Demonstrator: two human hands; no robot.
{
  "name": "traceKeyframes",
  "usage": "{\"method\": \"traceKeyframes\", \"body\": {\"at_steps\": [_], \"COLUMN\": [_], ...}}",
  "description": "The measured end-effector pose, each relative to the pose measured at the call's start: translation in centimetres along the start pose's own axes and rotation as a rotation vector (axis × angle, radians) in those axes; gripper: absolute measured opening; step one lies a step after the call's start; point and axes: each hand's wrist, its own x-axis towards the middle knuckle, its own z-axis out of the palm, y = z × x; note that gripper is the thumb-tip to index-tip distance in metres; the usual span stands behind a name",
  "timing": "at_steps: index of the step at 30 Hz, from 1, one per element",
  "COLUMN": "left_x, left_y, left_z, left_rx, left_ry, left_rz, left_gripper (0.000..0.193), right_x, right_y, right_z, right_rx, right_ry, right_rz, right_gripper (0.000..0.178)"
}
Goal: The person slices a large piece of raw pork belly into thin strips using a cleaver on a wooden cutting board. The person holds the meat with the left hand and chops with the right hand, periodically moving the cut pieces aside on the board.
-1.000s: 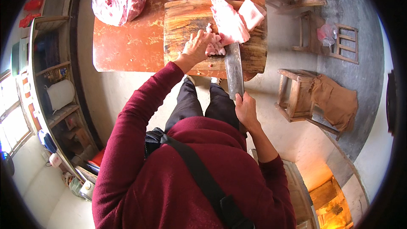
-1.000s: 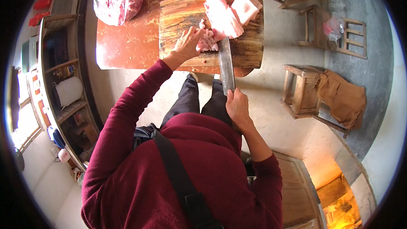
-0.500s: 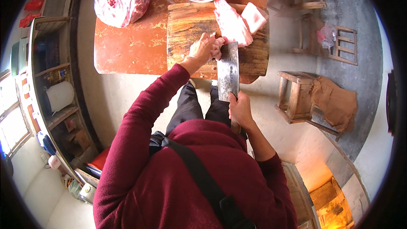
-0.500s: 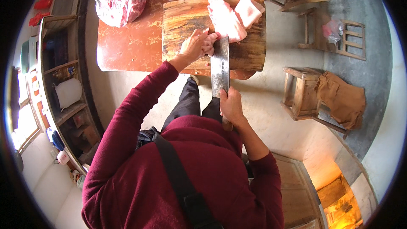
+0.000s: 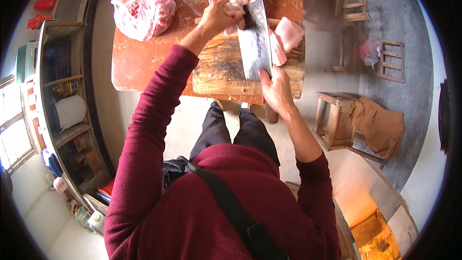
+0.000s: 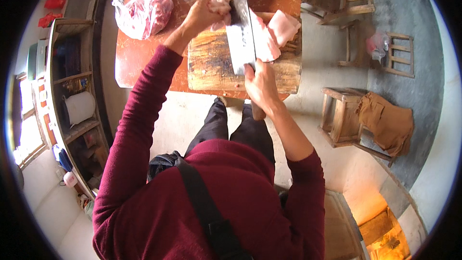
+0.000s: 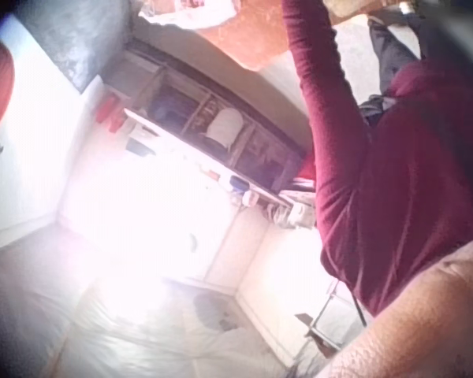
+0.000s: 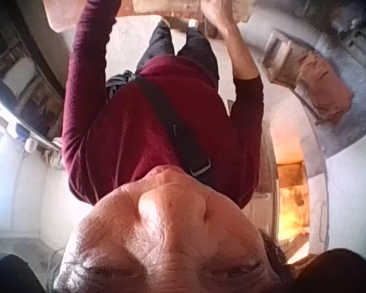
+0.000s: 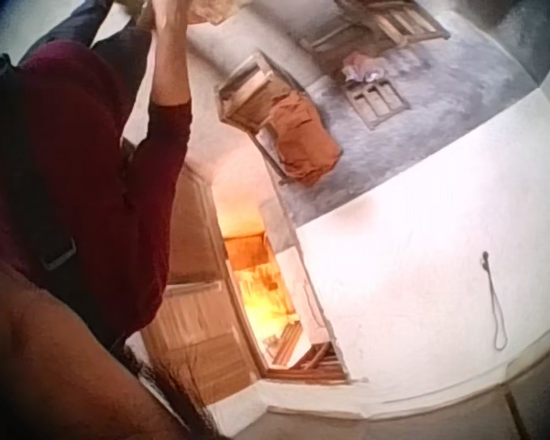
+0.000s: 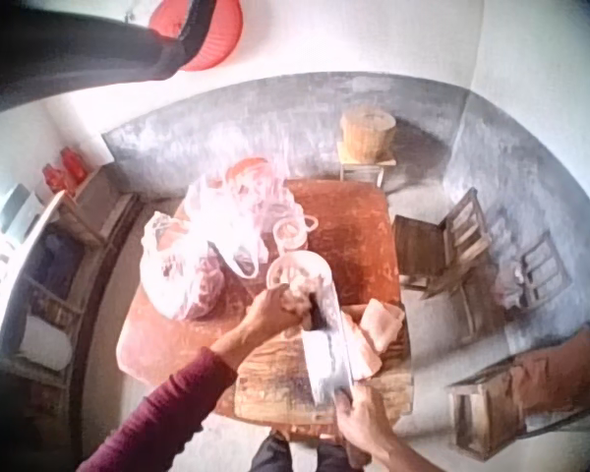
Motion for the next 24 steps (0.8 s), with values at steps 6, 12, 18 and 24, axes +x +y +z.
{"method": "traceKeyframes", "body": {"at_steps": [6, 12, 18, 24], "left_x": [7.6, 10.1, 5.2, -4.7], "left_y": [-2.4, -8.1, -6.7, -4.2], "left_z": [-1.1, -1.1, 0.9, 8.8], "left_rx": [-0.279, -0.001, 0.249, 0.257], "left_ry": [-0.109, -0.029, 0.229, -0.261], "left_rz": [-0.204, -0.301, 0.11, 0.314], "left_gripper": [0.063, 0.05, 0.023, 0.034], "right_x": [9.3, 11.0, 7.3, 0.8], "right_y": [-0.2, -0.2, -1.3, 3.4], "right_z": [0.1, -0.3, -2.5, -3.3], "right_rx": [-0.016, -0.044, 0.229, 0.171], "right_ry": [-0.062, -0.058, -0.03, 0.062], "right_rz": [0.218, 0.254, 0.305, 0.33], "right_gripper": [0.021, 0.017, 0.017, 0.013]}}
